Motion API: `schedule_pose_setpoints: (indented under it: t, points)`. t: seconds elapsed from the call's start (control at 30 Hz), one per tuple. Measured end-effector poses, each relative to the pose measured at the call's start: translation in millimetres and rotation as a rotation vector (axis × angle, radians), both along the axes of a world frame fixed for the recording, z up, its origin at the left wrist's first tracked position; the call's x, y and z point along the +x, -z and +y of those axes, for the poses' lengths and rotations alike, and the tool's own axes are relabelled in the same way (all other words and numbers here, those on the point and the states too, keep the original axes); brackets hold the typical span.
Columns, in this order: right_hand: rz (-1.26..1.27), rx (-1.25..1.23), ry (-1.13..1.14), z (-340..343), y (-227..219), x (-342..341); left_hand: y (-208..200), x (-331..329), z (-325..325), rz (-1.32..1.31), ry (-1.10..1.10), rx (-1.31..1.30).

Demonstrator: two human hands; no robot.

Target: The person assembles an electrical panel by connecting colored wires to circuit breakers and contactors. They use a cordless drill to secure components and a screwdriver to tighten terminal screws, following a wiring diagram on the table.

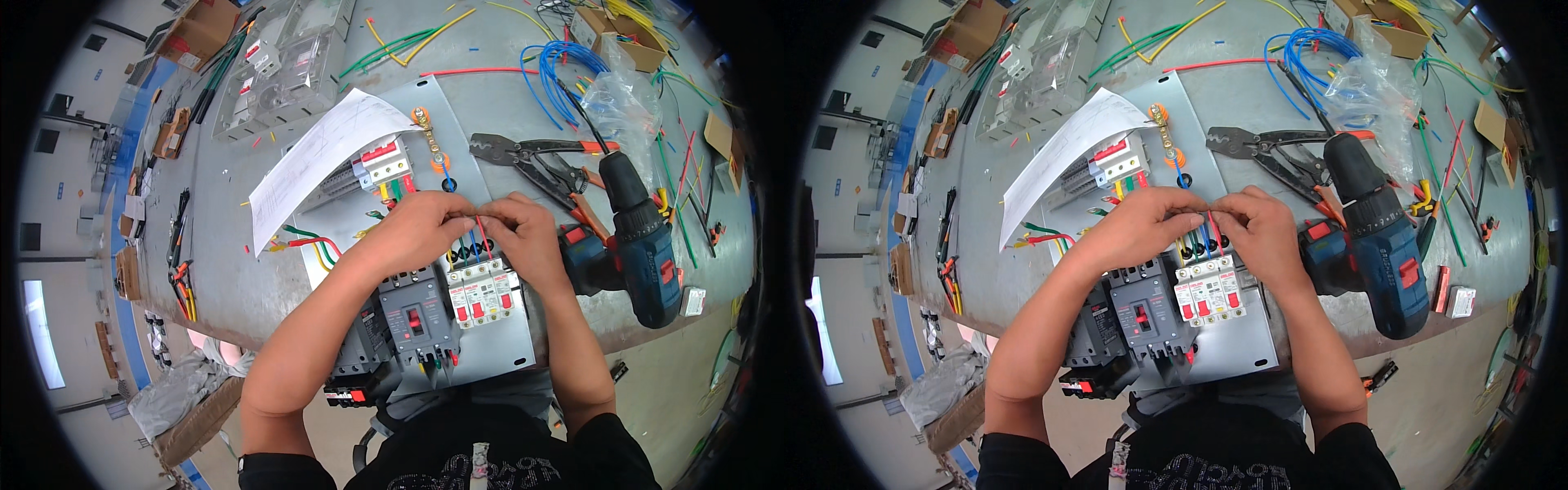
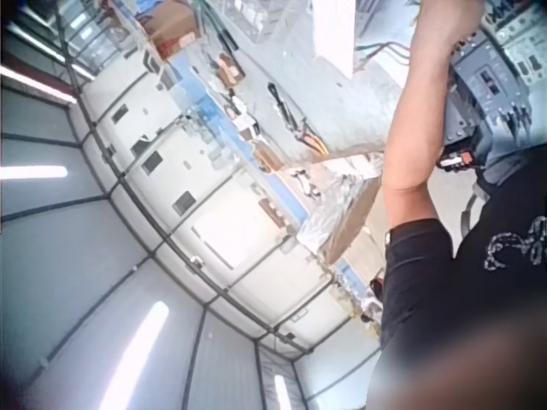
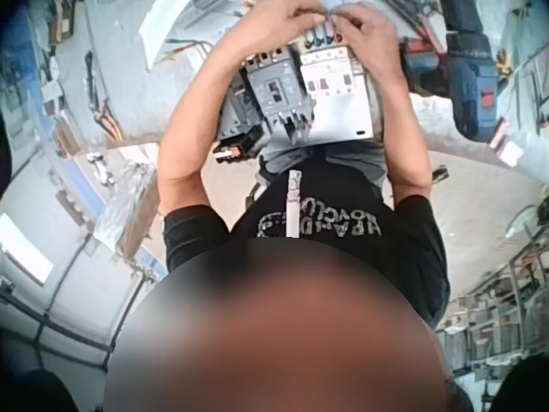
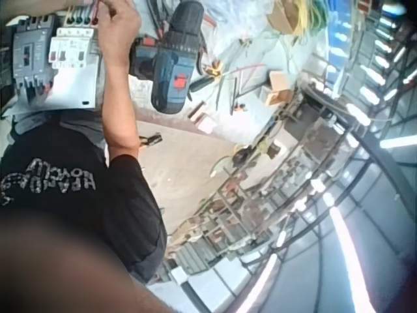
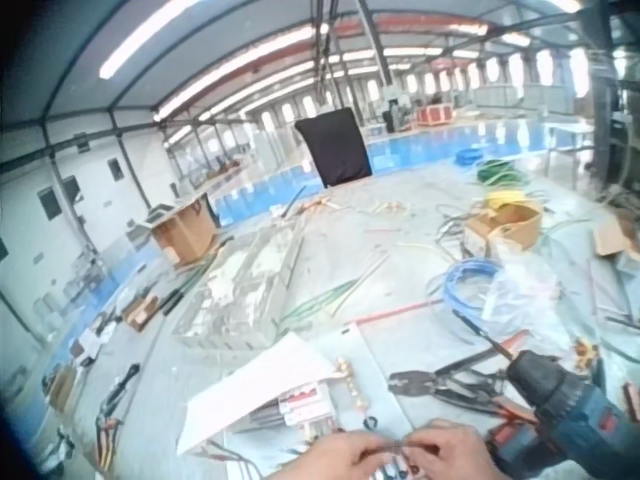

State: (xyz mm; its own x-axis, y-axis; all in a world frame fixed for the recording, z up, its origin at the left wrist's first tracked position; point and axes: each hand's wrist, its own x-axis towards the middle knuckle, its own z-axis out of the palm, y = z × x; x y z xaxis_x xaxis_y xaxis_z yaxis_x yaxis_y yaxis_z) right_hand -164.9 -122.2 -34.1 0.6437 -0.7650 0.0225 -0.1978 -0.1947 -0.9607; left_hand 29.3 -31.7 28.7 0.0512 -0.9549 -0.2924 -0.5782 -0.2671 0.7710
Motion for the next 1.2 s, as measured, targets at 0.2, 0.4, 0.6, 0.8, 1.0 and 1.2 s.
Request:
schedule_pose_setpoints:
  t: [0.2, 0.4, 0.6, 0.8, 1.0, 1.2]
  points:
    - [0.088, -0.033, -0.018, -2.5, -0.7, 1.4, 6.7, 1.3, -3.7, 0.023, -0.026, 0.066]
    - [0.043, -0.044, -0.026, -1.8, 1.7, 2.1, 4.7, -0.2, -7.0, -0.031, -0.032, 0.086]
    - [0.029, -0.058, -0.038, -2.1, 3.8, 0.7, 4.7, -0.9, -7.4, -0.021, -0.042, 0.105]
    - [-0.043, 0.019, -0.026, -2.3, 6.2, -1.6, 11.8, 7.1, -4.3, 0.004, -0.013, 0.073]
    - [-0.04, 0.033, -0.025, 1.4, 0.0, -4.8, 8.4, 13.3, -0.5, 0.025, 0.05, 0.084]
    - [-0.001, 0.02, -0.058, 6.6, -6.4, -5.3, 14.3, 14.6, -1.9, 0.042, 0.046, 0.091]
